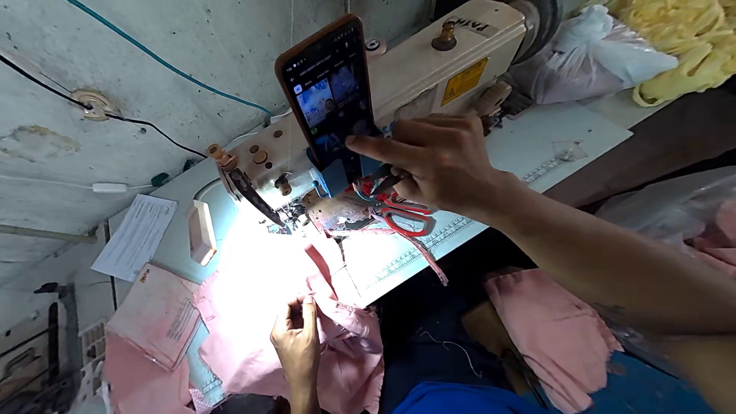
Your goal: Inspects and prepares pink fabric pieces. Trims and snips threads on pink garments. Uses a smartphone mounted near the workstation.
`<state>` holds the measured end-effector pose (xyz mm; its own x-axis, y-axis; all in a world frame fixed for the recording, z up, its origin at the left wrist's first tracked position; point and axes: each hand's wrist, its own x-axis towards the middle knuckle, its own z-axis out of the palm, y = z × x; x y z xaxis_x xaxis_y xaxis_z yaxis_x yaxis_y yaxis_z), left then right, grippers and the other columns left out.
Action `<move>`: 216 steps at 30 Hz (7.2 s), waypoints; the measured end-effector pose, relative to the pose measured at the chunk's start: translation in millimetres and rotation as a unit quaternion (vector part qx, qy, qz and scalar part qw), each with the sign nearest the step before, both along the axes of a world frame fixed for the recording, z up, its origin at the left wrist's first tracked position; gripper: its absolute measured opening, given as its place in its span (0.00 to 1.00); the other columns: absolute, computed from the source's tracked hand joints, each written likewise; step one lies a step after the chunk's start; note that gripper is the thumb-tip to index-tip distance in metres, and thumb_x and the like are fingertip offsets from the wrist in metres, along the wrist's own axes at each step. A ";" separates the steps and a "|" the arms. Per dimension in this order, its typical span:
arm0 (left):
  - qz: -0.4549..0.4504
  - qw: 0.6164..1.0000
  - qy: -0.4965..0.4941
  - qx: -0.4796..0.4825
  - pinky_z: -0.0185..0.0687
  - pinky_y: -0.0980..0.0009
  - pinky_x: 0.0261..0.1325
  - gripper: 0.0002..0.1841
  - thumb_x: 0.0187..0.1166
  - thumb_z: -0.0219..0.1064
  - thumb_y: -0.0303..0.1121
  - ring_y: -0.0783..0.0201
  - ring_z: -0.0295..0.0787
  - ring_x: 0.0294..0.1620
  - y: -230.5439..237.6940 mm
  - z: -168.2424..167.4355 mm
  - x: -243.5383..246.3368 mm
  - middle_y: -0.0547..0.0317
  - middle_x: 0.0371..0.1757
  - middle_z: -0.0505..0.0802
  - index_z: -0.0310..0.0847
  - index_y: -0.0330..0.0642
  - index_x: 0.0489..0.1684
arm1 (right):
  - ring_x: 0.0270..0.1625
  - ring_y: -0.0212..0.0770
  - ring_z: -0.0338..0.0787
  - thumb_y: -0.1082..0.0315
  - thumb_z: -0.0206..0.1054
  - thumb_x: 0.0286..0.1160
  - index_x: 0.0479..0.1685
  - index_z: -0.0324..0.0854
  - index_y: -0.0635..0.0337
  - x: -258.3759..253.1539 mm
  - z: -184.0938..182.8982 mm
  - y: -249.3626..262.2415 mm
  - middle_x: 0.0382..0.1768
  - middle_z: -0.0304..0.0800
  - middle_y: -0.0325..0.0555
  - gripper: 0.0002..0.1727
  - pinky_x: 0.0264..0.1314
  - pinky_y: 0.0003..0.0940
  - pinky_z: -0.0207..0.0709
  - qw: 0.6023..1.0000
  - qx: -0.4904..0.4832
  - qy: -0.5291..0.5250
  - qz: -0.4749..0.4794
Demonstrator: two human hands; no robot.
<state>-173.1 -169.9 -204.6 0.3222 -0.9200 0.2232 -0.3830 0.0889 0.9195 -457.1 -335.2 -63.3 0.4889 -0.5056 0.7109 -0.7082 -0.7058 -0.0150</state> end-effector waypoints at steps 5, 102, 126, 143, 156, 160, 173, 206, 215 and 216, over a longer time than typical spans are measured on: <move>0.001 1.000 0.002 0.004 0.88 0.79 0.30 0.04 0.77 0.68 0.28 0.75 0.88 0.25 0.4 0.6 0.2 0.65 0.26 0.90 0.87 0.36 0.36 | 0.23 0.50 0.79 0.70 0.59 0.78 0.73 0.86 0.47 0.2 3.9 -3.0 0.25 0.79 0.49 0.25 0.24 0.43 0.66 1.000 0.003 -0.012 -0.025; -0.068 0.991 0.104 0.050 0.89 0.76 0.38 0.04 0.79 0.68 0.25 0.71 0.91 0.29 17.6 38.8 1.3 0.60 0.28 0.93 0.88 0.34 0.36 | 0.39 0.35 0.93 0.56 0.73 0.70 0.48 0.93 0.48 131.1 -118.5 149.8 0.38 0.95 0.36 0.13 0.37 0.39 0.86 0.883 0.387 -0.265 0.020; -0.044 0.996 0.064 0.037 0.89 0.77 0.32 0.05 0.78 0.70 0.28 0.72 0.89 0.26 6.5 44.0 -9.3 0.61 0.26 0.92 0.88 0.36 0.33 | 0.25 0.22 0.69 0.50 0.39 0.95 0.54 0.74 0.49 111.2 -81.8 166.7 0.29 0.71 0.29 0.20 0.26 0.18 0.66 0.539 0.676 -0.460 0.202; -0.054 0.997 0.055 0.032 0.91 0.75 0.34 0.04 0.75 0.72 0.27 0.69 0.92 0.28 2.6 46.3 -9.2 0.59 0.27 0.93 0.89 0.35 0.34 | 0.19 0.22 0.68 0.58 0.48 0.92 0.40 0.76 0.53 118.9 -97.5 158.1 0.20 0.69 0.28 0.15 0.22 0.18 0.62 0.480 0.706 -0.488 0.182; -0.064 0.995 0.064 0.043 0.90 0.76 0.36 0.04 0.76 0.70 0.26 0.70 0.92 0.30 -0.6 39.5 -8.6 0.59 0.28 0.94 0.89 0.35 0.35 | 0.16 0.23 0.65 0.60 0.47 0.93 0.38 0.76 0.53 117.8 -98.5 149.1 0.18 0.69 0.29 0.16 0.18 0.17 0.57 0.451 0.727 -0.493 0.159; -0.063 0.995 0.056 0.051 0.90 0.76 0.36 0.05 0.77 0.69 0.26 0.71 0.91 0.30 -0.5 37.0 -7.0 0.60 0.29 0.93 0.90 0.36 0.35 | 0.18 0.22 0.66 0.57 0.39 0.95 0.45 0.79 0.53 116.6 -96.1 149.5 0.19 0.71 0.27 0.22 0.20 0.17 0.60 0.433 0.735 -0.500 0.147; -0.096 0.992 0.056 0.065 0.90 0.72 0.36 0.05 0.84 0.68 0.30 0.69 0.91 0.31 -0.1 42.7 -6.9 0.60 0.32 0.93 0.89 0.38 0.42 | 0.14 0.23 0.63 0.57 0.46 0.94 0.46 0.83 0.59 108.0 -101.9 149.8 0.16 0.70 0.32 0.21 0.16 0.16 0.56 0.450 0.735 -0.489 0.135; -0.083 0.994 0.048 0.054 0.90 0.76 0.42 0.06 0.79 0.66 0.26 0.72 0.92 0.35 -3.5 39.5 -12.0 0.61 0.33 0.94 0.89 0.35 0.41 | 0.25 0.39 0.87 0.50 0.59 0.82 0.38 0.86 0.55 128.7 -104.2 152.0 0.20 0.84 0.41 0.18 0.26 0.38 0.79 0.868 0.432 -0.233 -0.075; -0.098 0.991 0.073 0.050 0.91 0.74 0.44 0.06 0.80 0.66 0.25 0.69 0.92 0.36 -1.4 34.8 -12.7 0.58 0.33 0.94 0.89 0.34 0.41 | 0.23 0.39 0.86 0.52 0.60 0.81 0.35 0.86 0.54 128.6 -113.2 151.8 0.18 0.83 0.40 0.17 0.23 0.39 0.77 0.884 0.396 -0.235 -0.083; -0.097 0.991 0.074 0.053 0.91 0.74 0.45 0.06 0.80 0.65 0.25 0.70 0.92 0.36 -1.4 34.1 -12.7 0.58 0.34 0.94 0.89 0.33 0.41 | 0.22 0.39 0.86 0.51 0.60 0.81 0.35 0.86 0.54 129.1 -113.4 152.2 0.18 0.83 0.40 0.17 0.23 0.39 0.78 0.885 0.395 -0.231 -0.087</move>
